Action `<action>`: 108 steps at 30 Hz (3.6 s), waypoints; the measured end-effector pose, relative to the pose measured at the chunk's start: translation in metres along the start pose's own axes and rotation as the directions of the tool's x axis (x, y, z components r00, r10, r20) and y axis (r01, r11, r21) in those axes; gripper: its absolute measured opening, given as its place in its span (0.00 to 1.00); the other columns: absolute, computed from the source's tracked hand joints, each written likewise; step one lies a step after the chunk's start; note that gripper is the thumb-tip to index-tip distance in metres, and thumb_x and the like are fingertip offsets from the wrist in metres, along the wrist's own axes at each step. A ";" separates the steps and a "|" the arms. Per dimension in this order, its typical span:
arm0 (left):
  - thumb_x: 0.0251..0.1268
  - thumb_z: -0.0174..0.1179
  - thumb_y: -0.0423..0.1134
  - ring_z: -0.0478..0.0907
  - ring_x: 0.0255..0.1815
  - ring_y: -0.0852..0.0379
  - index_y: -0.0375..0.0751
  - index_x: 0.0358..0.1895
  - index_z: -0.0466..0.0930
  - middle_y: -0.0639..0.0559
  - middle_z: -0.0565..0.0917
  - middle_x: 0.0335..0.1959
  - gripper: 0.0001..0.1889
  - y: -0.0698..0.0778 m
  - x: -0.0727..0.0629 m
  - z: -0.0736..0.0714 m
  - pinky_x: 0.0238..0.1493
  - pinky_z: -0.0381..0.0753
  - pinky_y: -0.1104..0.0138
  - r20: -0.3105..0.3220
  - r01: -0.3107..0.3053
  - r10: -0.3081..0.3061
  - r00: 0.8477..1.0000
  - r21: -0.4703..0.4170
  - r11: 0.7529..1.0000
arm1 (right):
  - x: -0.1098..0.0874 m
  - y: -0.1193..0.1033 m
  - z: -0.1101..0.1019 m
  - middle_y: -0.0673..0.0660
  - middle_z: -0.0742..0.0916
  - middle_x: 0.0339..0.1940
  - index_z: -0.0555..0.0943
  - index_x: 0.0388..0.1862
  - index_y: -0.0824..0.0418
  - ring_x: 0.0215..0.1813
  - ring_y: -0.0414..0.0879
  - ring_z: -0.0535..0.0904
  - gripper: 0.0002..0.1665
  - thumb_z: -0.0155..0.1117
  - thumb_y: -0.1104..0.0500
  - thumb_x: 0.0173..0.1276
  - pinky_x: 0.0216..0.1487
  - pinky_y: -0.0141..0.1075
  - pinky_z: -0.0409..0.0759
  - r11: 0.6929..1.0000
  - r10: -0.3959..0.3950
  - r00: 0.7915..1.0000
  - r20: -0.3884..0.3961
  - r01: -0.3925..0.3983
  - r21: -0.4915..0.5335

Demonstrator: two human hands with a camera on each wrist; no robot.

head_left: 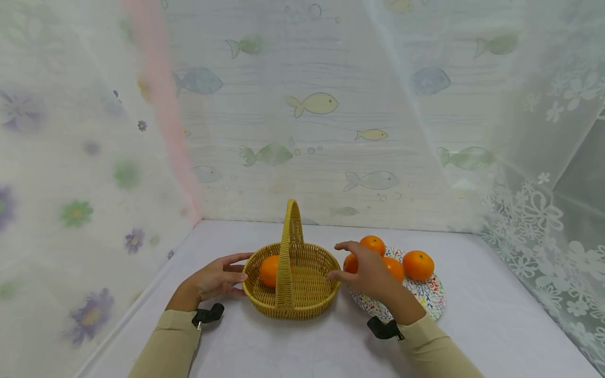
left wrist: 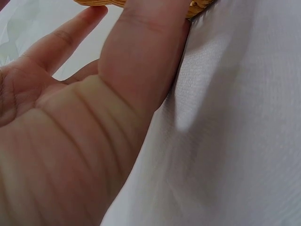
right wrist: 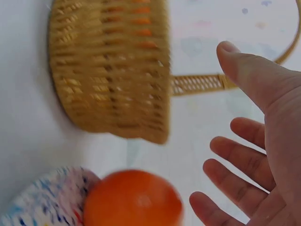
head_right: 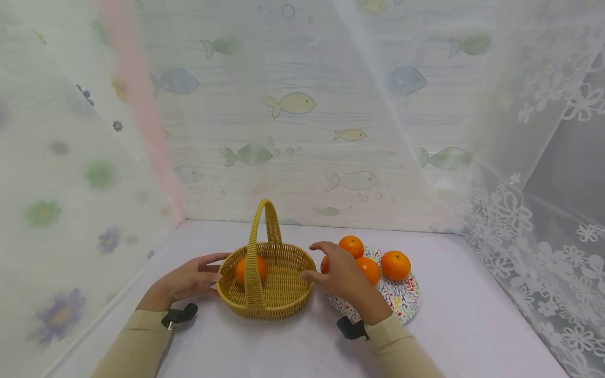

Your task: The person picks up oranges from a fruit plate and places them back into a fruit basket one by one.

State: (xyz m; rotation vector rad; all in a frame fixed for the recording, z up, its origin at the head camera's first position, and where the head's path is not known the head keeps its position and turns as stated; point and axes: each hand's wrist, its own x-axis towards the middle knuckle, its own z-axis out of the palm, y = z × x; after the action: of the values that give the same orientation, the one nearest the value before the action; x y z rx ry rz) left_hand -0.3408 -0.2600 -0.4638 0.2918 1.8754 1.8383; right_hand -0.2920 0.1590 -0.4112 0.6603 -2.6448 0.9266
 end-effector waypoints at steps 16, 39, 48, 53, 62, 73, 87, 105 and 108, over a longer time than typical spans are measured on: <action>0.69 0.67 0.32 0.83 0.60 0.39 0.45 0.82 0.58 0.31 0.69 0.73 0.41 0.000 -0.001 0.000 0.57 0.85 0.42 0.012 -0.002 0.002 1.000 -0.019 1.000 | 0.001 0.030 -0.042 0.57 0.84 0.66 0.79 0.65 0.57 0.70 0.60 0.77 0.35 0.79 0.47 0.63 0.68 0.60 0.78 0.997 0.066 0.994 -0.091 -0.070 -0.044; 0.70 0.65 0.32 0.84 0.58 0.40 0.46 0.82 0.59 0.36 0.74 0.69 0.39 0.000 -0.003 -0.001 0.56 0.85 0.43 0.023 -0.008 0.009 1.000 -0.037 0.999 | -0.012 0.086 -0.083 0.67 0.74 0.76 0.76 0.68 0.55 0.68 0.66 0.76 0.37 0.73 0.39 0.66 0.65 0.66 0.77 0.925 0.369 0.928 -0.054 -0.372 -0.077; 0.70 0.66 0.33 0.84 0.58 0.40 0.46 0.81 0.59 0.34 0.72 0.70 0.40 -0.001 -0.002 -0.002 0.56 0.85 0.43 0.009 0.000 0.001 1.000 -0.028 1.000 | -0.018 0.105 -0.089 0.71 0.73 0.75 0.73 0.71 0.57 0.68 0.70 0.74 0.47 0.70 0.30 0.64 0.63 0.65 0.78 0.890 0.452 0.892 -0.002 -0.452 -0.054; 0.69 0.66 0.33 0.83 0.59 0.40 0.46 0.81 0.59 0.33 0.71 0.71 0.40 0.000 -0.002 -0.001 0.57 0.85 0.43 0.002 0.001 -0.001 1.000 -0.027 1.000 | -0.022 0.112 -0.090 0.74 0.71 0.75 0.72 0.72 0.61 0.73 0.74 0.67 0.44 0.71 0.36 0.67 0.65 0.67 0.76 0.879 0.473 0.880 0.029 -0.470 -0.076; 0.69 0.67 0.33 0.83 0.59 0.40 0.46 0.81 0.59 0.33 0.70 0.72 0.40 -0.001 -0.002 -0.002 0.57 0.85 0.44 0.001 0.004 -0.004 1.000 -0.028 1.000 | -0.029 0.121 -0.091 0.75 0.77 0.68 0.72 0.71 0.65 0.65 0.71 0.74 0.44 0.71 0.39 0.67 0.60 0.63 0.81 0.869 0.493 0.867 0.074 -0.488 -0.078; 0.69 0.66 0.33 0.83 0.59 0.40 0.46 0.82 0.59 0.34 0.73 0.70 0.40 -0.002 -0.002 -0.001 0.56 0.86 0.43 -0.002 -0.002 0.002 1.000 -0.021 1.000 | -0.034 0.132 -0.091 0.79 0.73 0.70 0.68 0.74 0.67 0.62 0.71 0.75 0.48 0.74 0.42 0.64 0.59 0.63 0.81 0.862 0.507 0.855 0.109 -0.500 -0.086; 0.69 0.66 0.33 0.84 0.58 0.40 0.45 0.82 0.58 0.33 0.72 0.70 0.40 -0.003 -0.003 0.000 0.55 0.86 0.44 -0.010 -0.005 0.005 1.000 -0.019 1.000 | -0.037 0.141 -0.092 0.79 0.73 0.70 0.65 0.75 0.68 0.60 0.69 0.77 0.55 0.77 0.39 0.60 0.53 0.57 0.85 0.842 0.540 0.835 0.105 -0.536 -0.067; 0.69 0.67 0.34 0.83 0.59 0.40 0.46 0.82 0.58 0.33 0.72 0.71 0.41 -0.002 -0.002 -0.001 0.57 0.85 0.43 -0.003 -0.003 0.003 1.000 -0.015 1.000 | -0.033 0.120 -0.104 0.78 0.71 0.72 0.65 0.76 0.67 0.61 0.69 0.76 0.54 0.75 0.38 0.63 0.55 0.57 0.86 0.853 0.522 0.851 0.046 -0.522 -0.027; 0.69 0.67 0.34 0.83 0.59 0.40 0.47 0.82 0.59 0.33 0.72 0.71 0.40 -0.002 -0.002 -0.001 0.57 0.85 0.43 0.001 -0.003 0.003 1.000 -0.016 1.000 | -0.032 0.115 -0.106 0.78 0.71 0.72 0.65 0.76 0.67 0.60 0.69 0.76 0.54 0.74 0.38 0.63 0.53 0.56 0.86 0.857 0.516 0.856 0.038 -0.516 -0.018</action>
State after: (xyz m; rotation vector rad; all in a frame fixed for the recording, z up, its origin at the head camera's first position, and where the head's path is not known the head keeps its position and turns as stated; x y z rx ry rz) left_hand -0.3389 -0.2622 -0.4649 0.2903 1.8602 1.8540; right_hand -0.3120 0.3169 -0.4027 -0.0580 -2.9176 1.0362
